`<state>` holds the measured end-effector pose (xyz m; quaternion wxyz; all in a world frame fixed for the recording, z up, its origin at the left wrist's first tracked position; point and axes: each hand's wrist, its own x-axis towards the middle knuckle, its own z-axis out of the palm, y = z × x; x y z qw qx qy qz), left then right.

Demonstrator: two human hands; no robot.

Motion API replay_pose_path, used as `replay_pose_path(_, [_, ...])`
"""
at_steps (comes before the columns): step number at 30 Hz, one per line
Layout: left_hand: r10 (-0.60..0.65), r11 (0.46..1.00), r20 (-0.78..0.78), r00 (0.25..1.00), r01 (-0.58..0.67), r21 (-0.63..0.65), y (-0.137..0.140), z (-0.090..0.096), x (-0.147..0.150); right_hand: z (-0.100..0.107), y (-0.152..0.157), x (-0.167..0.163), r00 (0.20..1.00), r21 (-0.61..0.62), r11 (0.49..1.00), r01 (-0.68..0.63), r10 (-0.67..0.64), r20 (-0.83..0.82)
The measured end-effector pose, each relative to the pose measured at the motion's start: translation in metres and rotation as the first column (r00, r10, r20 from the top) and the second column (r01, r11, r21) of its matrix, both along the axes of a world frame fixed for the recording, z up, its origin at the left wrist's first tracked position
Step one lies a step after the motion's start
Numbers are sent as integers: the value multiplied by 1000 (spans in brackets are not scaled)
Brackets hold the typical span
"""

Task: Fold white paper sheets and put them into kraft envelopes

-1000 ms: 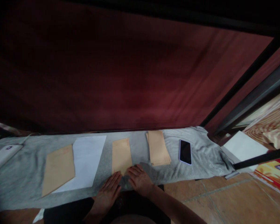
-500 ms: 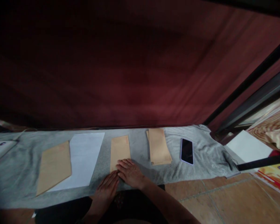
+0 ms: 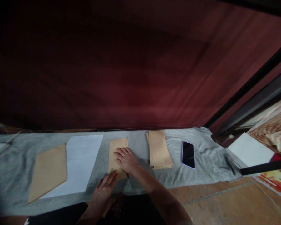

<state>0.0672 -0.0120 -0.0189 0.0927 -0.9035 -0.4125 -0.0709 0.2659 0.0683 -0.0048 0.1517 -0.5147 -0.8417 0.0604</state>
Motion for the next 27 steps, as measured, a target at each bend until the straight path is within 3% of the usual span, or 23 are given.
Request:
replay_pose_path(12, [-54,994,-37,998,57,95,3,-6,7,-17,20,0,994,16,994,105,-104,-39])
replay_pose_path(27, [-71,997,-20,997,71,10,4,-22,-17,-20,43,18,965,4,966,260,-259,-33])
